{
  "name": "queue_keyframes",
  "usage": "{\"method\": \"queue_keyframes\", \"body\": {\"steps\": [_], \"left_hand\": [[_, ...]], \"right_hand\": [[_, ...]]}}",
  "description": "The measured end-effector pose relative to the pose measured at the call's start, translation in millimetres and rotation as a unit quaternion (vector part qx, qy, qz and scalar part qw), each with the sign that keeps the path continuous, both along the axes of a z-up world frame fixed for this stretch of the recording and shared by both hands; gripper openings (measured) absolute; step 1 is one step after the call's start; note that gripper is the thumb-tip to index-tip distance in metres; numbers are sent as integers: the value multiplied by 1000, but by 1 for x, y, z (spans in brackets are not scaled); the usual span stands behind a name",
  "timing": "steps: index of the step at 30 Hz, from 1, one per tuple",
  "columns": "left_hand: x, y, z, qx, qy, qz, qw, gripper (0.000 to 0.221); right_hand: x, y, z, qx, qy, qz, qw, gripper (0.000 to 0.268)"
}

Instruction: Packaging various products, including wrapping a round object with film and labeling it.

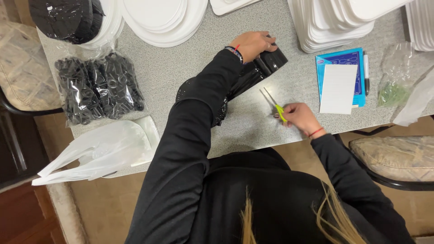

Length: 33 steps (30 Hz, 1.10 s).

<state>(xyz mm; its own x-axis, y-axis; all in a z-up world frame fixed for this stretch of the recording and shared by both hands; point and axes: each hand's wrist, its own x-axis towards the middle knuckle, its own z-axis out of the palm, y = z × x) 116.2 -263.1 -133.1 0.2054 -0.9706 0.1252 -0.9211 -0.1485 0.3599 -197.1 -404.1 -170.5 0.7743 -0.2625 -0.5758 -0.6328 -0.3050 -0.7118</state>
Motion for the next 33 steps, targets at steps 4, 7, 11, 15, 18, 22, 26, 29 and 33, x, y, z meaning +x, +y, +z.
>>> {"method": "queue_keyframes", "body": {"steps": [4,7,11,15,18,22,26,29,33], "left_hand": [[0,-2,6,13,10,4,1000,37],[-1,-3,8,31,14,7,999,35],[-1,-6,2,37,5,15,999,35],[-2,-5,3,51,13,30,998,34],[-2,-6,0,51,16,30,998,34],[-3,-5,8,61,40,46,996,33],[-2,-6,3,52,30,31,998,34],[-1,-7,1,49,21,29,998,35],[-1,-7,2,49,13,24,998,35]], "right_hand": [[28,-13,3,297,91,6,950,29],[44,-15,0,329,119,17,937,36],[59,-9,9,284,119,41,950,50],[66,-2,5,281,131,27,950,49],[67,1,3,286,112,41,951,47],[67,5,6,290,106,33,951,44],[64,7,6,309,102,27,945,44],[64,8,8,308,102,34,945,39],[63,10,15,303,107,30,946,30]]}}
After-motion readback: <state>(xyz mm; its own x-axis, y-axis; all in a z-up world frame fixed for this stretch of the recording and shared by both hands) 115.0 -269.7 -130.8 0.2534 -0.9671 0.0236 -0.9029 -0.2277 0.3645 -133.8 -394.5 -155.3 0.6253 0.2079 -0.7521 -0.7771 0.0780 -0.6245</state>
